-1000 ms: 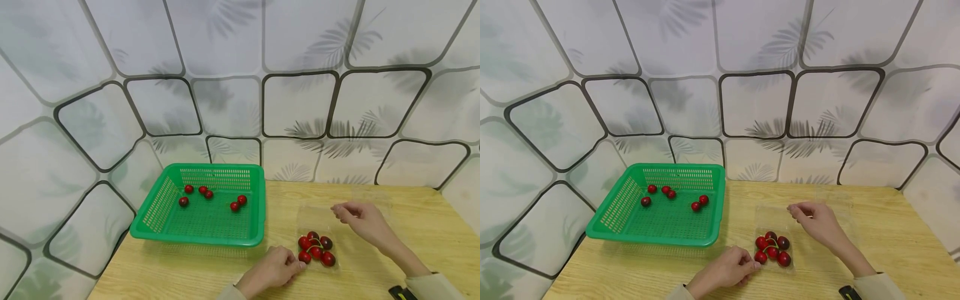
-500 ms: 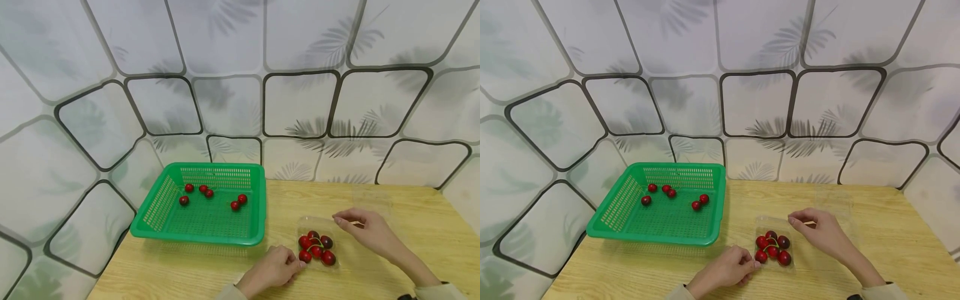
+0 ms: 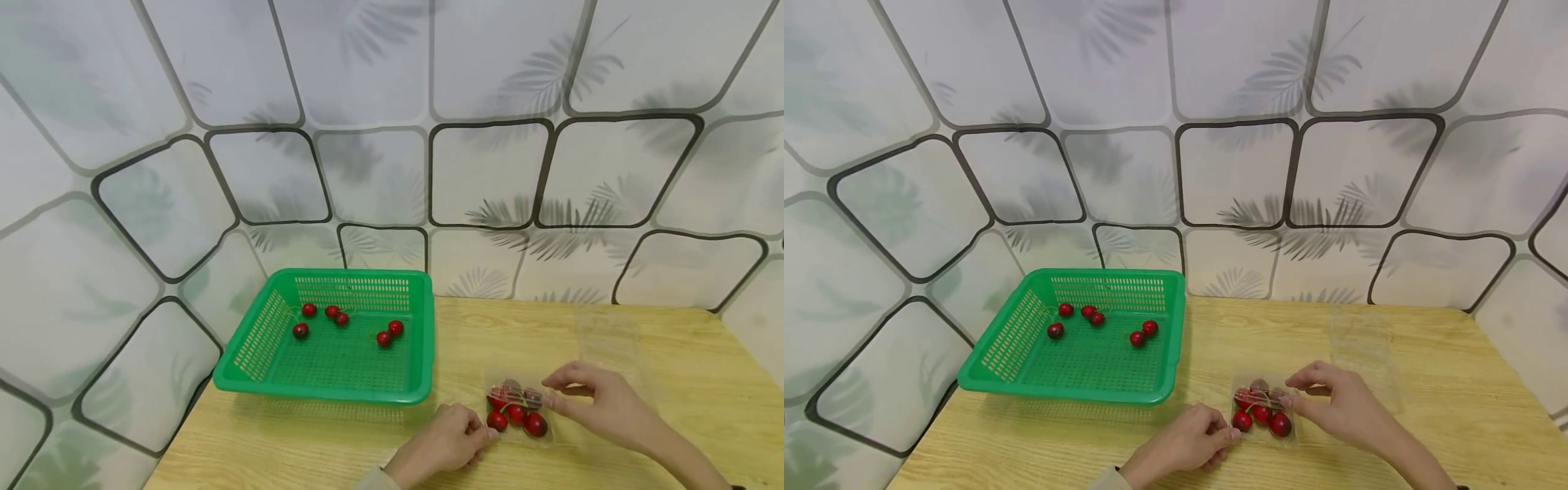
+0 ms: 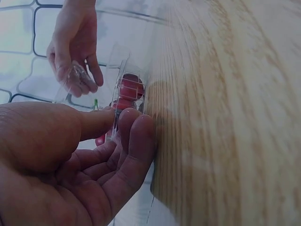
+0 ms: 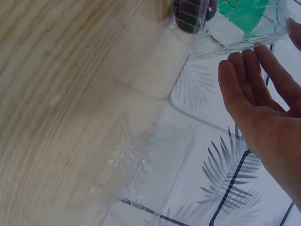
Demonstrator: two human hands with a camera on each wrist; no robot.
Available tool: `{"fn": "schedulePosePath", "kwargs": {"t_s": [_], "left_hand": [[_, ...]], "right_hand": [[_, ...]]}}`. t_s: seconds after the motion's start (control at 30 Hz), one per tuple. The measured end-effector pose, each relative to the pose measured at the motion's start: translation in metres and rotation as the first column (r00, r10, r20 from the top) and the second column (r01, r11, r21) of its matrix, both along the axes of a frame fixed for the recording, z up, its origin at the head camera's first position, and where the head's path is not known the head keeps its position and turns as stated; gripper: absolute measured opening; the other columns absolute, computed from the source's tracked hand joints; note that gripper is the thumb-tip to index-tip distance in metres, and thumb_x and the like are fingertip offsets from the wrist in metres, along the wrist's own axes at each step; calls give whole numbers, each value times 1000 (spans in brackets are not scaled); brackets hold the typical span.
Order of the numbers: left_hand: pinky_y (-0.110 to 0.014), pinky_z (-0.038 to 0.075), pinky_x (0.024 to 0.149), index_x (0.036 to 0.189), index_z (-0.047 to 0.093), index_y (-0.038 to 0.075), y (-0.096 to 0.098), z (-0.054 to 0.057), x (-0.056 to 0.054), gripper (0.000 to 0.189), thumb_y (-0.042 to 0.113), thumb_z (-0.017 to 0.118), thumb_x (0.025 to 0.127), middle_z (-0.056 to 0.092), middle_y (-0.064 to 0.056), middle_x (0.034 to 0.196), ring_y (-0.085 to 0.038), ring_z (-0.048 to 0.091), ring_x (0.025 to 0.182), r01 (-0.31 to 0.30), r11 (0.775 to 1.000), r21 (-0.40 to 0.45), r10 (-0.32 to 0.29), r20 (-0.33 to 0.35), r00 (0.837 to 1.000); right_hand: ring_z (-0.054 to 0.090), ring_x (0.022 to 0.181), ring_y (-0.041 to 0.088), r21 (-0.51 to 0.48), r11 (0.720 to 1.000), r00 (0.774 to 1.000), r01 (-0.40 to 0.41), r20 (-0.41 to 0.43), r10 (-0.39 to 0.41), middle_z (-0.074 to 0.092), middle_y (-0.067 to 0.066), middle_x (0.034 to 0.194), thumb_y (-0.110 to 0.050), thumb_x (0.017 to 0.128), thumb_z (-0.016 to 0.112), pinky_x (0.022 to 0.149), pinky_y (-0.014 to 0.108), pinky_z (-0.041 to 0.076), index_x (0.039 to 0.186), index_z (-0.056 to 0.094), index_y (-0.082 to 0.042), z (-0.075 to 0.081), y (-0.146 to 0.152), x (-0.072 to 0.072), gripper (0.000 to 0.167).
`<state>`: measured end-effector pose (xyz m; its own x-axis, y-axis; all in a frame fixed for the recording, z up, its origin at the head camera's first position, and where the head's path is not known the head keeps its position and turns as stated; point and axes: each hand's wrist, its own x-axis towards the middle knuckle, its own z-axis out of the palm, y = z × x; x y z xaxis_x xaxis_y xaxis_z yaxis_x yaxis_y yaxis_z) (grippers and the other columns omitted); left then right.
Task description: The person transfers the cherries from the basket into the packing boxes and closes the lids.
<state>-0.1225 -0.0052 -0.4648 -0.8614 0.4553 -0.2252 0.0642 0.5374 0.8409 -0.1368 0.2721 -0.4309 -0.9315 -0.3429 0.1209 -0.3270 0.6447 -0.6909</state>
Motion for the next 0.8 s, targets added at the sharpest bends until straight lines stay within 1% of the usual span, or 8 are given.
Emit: {"fn": "schedulePosePath", "kwargs": {"t_s": [0.17, 0.27, 0.4, 0.53, 0.67, 0.73, 0.8], "left_hand": [[-19, 42, 44, 65, 65, 11, 0, -1, 0, 41, 32, 69, 99, 58, 6, 52, -3, 49, 44, -4, 1000, 12, 4, 2, 1000], [-19, 43, 44, 65, 65, 10, 0, -2, 1, 40, 31, 69, 99, 59, 5, 53, -3, 50, 44, -7, 1000, 12, 7, 7, 1000], [-20, 44, 44, 67, 66, 11, 1, -1, 0, 39, 32, 68, 99, 61, 5, 54, -4, 51, 44, -3, 1000, 6, 3, 13, 1000], [-19, 43, 44, 66, 65, 12, 0, -1, 1, 40, 33, 68, 100, 61, 5, 54, -3, 50, 44, 10, 1000, 5, -10, -4, 1000], [-18, 38, 43, 65, 65, 13, 0, -1, 1, 38, 31, 69, 98, 58, 8, 52, -3, 48, 44, 34, 999, -9, -34, -17, 999], [-19, 36, 43, 66, 66, 14, -1, 0, 1, 36, 32, 70, 98, 57, 9, 52, -3, 48, 44, 46, 999, -15, -46, -2, 999], [-19, 35, 44, 68, 67, 15, -2, 1, 1, 37, 36, 69, 98, 59, 9, 54, -4, 49, 46, 53, 999, -9, -53, 34, 998]], "right_hand": [[65, 98, -4, 30, 999, 995, -41, -92, 44, 69, -9, 104, -26, 87, 83, 77, 25, 61, 105, 74, -25, -8, 0, 3, 20], [65, 98, -4, 44, 996, 986, -75, -145, 80, 68, -9, 103, -25, 83, 86, 76, 23, 60, 104, 74, -26, -12, 0, 4, 24], [66, 97, -2, 81, 994, 973, -76, -213, 92, 67, -11, 101, -26, 79, 89, 71, 22, 58, 101, 74, -27, -18, 0, 4, 27], [65, 91, -1, 104, 993, 958, -56, -273, 83, 65, -15, 98, -27, 75, 91, 65, 23, 54, 98, 74, -29, -22, -1, 5, 29], [62, 87, -1, 107, 993, 945, -58, -316, 89, 64, -17, 97, -28, 71, 94, 64, 24, 52, 96, 76, -27, -24, -2, 6, 31], [61, 86, 0, 108, 992, 942, -67, -321, 98, 63, -18, 97, -28, 70, 94, 64, 24, 52, 95, 76, -26, -25, -3, 7, 31], [61, 86, 0, 109, 992, 940, -71, -324, 103, 62, -17, 97, -28, 70, 94, 65, 24, 52, 95, 76, -26, -27, -3, 8, 31]]}}
